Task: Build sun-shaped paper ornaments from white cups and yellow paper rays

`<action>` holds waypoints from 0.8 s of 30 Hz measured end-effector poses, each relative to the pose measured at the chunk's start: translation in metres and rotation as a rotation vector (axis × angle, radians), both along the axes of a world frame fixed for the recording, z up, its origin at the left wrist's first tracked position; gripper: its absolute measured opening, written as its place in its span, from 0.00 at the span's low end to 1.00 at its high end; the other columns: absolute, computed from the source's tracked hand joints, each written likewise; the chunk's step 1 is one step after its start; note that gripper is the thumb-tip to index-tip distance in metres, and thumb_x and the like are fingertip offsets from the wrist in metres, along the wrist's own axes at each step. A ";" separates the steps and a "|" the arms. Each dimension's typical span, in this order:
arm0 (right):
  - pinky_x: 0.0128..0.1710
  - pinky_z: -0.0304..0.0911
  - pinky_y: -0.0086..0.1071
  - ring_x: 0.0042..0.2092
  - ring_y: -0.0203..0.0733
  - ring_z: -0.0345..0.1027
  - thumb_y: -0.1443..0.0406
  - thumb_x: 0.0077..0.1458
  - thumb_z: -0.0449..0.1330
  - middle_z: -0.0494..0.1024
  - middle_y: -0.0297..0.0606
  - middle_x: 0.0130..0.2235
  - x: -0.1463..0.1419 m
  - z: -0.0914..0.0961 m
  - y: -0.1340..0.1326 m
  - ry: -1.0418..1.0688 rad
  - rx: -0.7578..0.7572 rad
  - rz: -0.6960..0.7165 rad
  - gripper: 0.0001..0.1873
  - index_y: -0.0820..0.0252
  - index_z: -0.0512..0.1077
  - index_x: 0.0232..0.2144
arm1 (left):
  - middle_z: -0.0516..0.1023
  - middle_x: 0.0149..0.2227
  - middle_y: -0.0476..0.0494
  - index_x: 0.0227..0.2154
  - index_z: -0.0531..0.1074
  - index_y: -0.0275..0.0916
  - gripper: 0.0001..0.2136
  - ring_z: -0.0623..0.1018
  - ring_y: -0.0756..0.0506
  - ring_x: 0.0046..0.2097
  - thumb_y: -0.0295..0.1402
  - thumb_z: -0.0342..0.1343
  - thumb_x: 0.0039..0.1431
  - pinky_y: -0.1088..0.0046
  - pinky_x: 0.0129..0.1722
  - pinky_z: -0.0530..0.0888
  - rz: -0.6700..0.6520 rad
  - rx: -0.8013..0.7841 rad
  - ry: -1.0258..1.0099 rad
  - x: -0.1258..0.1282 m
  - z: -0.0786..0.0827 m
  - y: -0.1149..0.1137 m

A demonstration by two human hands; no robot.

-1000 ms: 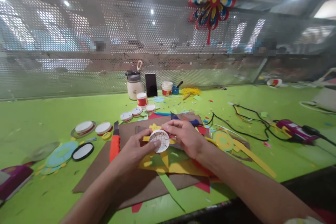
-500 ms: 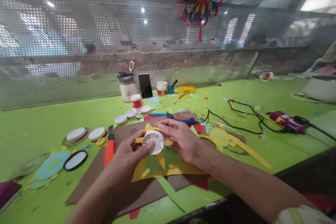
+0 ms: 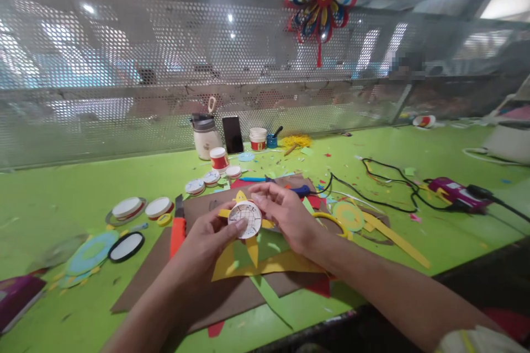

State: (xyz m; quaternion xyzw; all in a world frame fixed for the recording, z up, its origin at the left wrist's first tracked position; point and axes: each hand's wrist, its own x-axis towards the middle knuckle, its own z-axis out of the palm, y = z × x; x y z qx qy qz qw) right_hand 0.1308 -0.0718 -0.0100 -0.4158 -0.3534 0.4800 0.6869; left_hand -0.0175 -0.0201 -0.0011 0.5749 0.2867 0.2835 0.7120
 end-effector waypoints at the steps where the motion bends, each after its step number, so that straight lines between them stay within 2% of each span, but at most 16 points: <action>1: 0.28 0.58 0.29 0.27 0.32 0.61 0.58 0.42 0.69 0.72 0.30 0.27 0.000 -0.001 0.000 0.016 0.001 0.002 0.16 0.58 0.74 0.34 | 0.81 0.38 0.40 0.42 0.76 0.37 0.18 0.78 0.40 0.39 0.36 0.67 0.46 0.65 0.41 0.72 0.013 0.008 0.003 0.000 0.000 0.000; 6: 0.34 0.62 0.30 0.30 0.33 0.66 0.59 0.42 0.69 0.75 0.32 0.31 -0.001 -0.001 0.000 0.137 -0.052 0.054 0.17 0.59 0.74 0.35 | 0.81 0.40 0.39 0.46 0.75 0.37 0.20 0.78 0.39 0.41 0.36 0.66 0.48 0.64 0.43 0.72 -0.022 0.000 0.014 -0.001 -0.003 0.005; 9: 0.30 0.61 0.29 0.27 0.33 0.64 0.57 0.44 0.67 0.73 0.31 0.27 -0.001 0.000 -0.001 0.211 -0.083 0.096 0.17 0.60 0.74 0.35 | 0.80 0.43 0.38 0.48 0.73 0.38 0.22 0.77 0.40 0.43 0.36 0.65 0.50 0.66 0.43 0.71 -0.028 -0.004 0.003 -0.004 -0.002 0.006; 12: 0.29 0.59 0.28 0.27 0.34 0.63 0.53 0.46 0.66 0.70 0.30 0.24 0.001 -0.001 0.000 0.227 -0.017 0.065 0.18 0.60 0.73 0.34 | 0.80 0.42 0.39 0.47 0.74 0.38 0.20 0.77 0.41 0.41 0.36 0.64 0.50 0.66 0.42 0.72 0.005 -0.005 -0.001 -0.006 -0.001 0.006; 16: 0.33 0.61 0.31 0.34 0.38 0.66 0.50 0.49 0.64 0.73 0.35 0.31 0.006 0.000 0.000 0.037 0.032 -0.011 0.20 0.59 0.72 0.37 | 0.80 0.39 0.41 0.45 0.75 0.39 0.18 0.77 0.43 0.38 0.35 0.64 0.51 0.67 0.41 0.72 0.006 -0.005 -0.010 -0.008 -0.002 0.007; 20: 0.38 0.62 0.33 0.36 0.39 0.66 0.57 0.47 0.67 0.71 0.33 0.33 0.006 0.003 -0.004 -0.211 0.066 -0.018 0.25 0.58 0.68 0.47 | 0.80 0.37 0.42 0.46 0.75 0.40 0.18 0.76 0.43 0.37 0.37 0.64 0.51 0.67 0.40 0.71 -0.015 0.054 0.011 -0.008 -0.005 0.012; 24: 0.37 0.61 0.33 0.34 0.37 0.65 0.59 0.46 0.67 0.70 0.32 0.31 0.000 0.003 -0.008 -0.281 0.003 0.017 0.28 0.60 0.66 0.50 | 0.80 0.39 0.41 0.48 0.75 0.40 0.18 0.76 0.42 0.39 0.37 0.61 0.54 0.66 0.42 0.71 -0.076 0.102 0.020 -0.007 -0.007 0.011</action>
